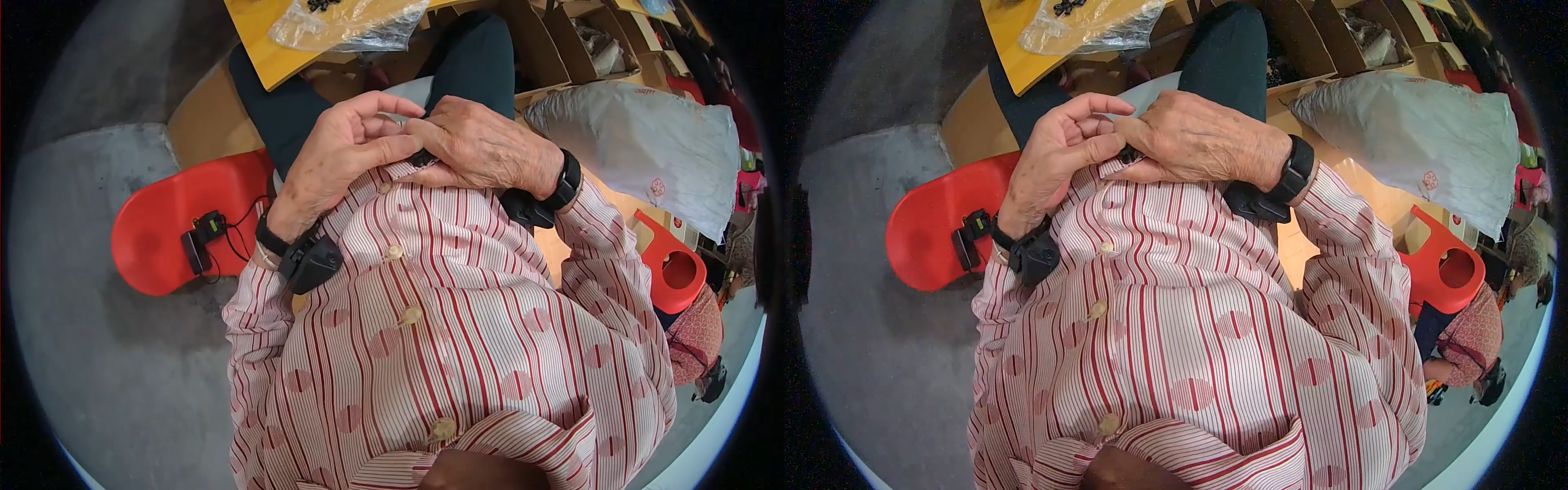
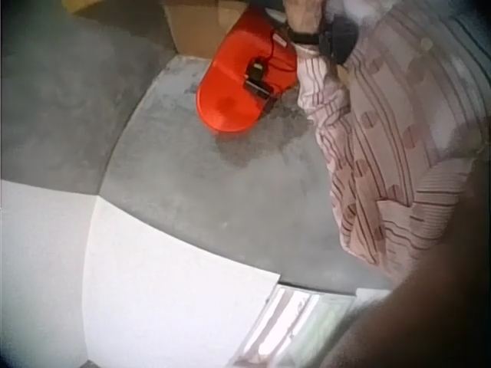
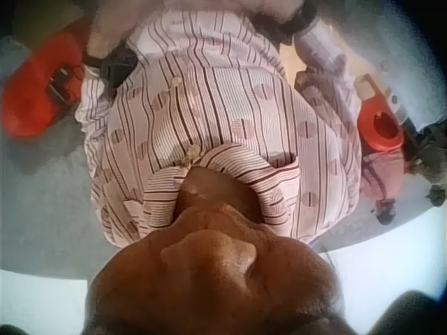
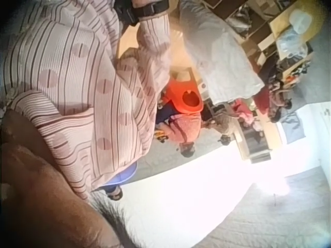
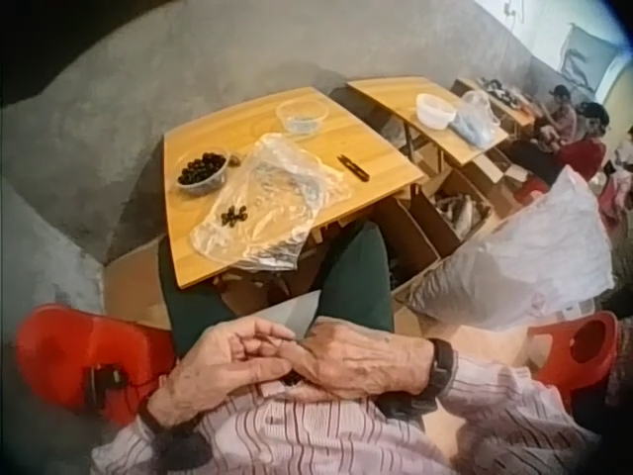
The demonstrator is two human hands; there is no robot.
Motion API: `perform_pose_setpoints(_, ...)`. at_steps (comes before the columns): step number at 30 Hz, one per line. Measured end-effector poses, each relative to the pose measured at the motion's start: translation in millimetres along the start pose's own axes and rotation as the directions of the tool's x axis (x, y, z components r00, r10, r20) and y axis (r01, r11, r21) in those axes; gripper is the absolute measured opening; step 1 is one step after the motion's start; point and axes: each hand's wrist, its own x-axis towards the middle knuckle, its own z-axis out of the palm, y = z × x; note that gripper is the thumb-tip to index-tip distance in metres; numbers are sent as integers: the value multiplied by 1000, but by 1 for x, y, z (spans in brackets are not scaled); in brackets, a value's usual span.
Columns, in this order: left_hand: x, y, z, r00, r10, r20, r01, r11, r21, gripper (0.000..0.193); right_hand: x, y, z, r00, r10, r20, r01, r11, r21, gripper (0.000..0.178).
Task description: The person assembles small plastic components by fitting and pressing pieces together by hand.
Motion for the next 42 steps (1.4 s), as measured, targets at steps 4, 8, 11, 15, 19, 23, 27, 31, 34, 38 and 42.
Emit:
perform_pose_setpoints(4, 2, -4, 1, 1000, -13, -21, 12, 1000, -3, 32, -2, 2, 2, 999, 9, 45, -7, 999, -34, 44)
perform_pose_setpoints(8, -1, -5, 6, 998, 58, -27, -58, 998, 2, 30, -1, 1, 4, 1000, -15, -8, 15, 999, -30, 45)
perform_pose_setpoints(11, -3, -6, 7, 996, 82, -42, -83, 996, -14, 31, 0, -2, 3, 999, 46, -6, -46, 998, -50, 46)
perform_pose_setpoints(15, -3, -1, 8, 996, 84, -29, -83, 996, 42, 31, -1, -2, 3, 996, 88, 25, -88, 996, -21, 47)
perform_pose_setpoints(19, -1, 4, 6, 998, 60, 22, -63, 983, 172, 38, -3, 1, 6, 999, 28, -24, -28, 1000, -7, 47)
perform_pose_setpoints(23, 0, 4, 5, 998, 59, 39, -66, 969, 237, 42, -2, 0, 3, 998, 57, 11, -57, 998, 11, 45)
perform_pose_setpoints(27, 2, 2, 2, 997, 60, 43, -69, 964, 255, 43, -1, 4, 6, 998, 65, 8, -66, 995, 69, 42)
perform_pose_setpoints(31, 4, 1, 1, 999, 37, 33, -45, 956, 290, 43, -3, 6, 7, 995, 87, 37, -90, 994, 57, 39)
perform_pose_setpoints(34, 5, -1, 2, 999, 37, 16, -40, 959, 282, 40, 0, 4, 5, 996, 82, 24, -83, 995, 55, 39)
perform_pose_setpoints(38, 6, -3, 2, 999, 39, 7, -40, 967, 251, 37, 0, 4, 1, 995, 84, 44, -87, 995, 56, 40)
perform_pose_setpoints(42, 6, -5, -1, 999, -3, 36, -5, 973, 232, 38, 3, 3, -1, 978, 139, 156, -161, 978, 134, 39)
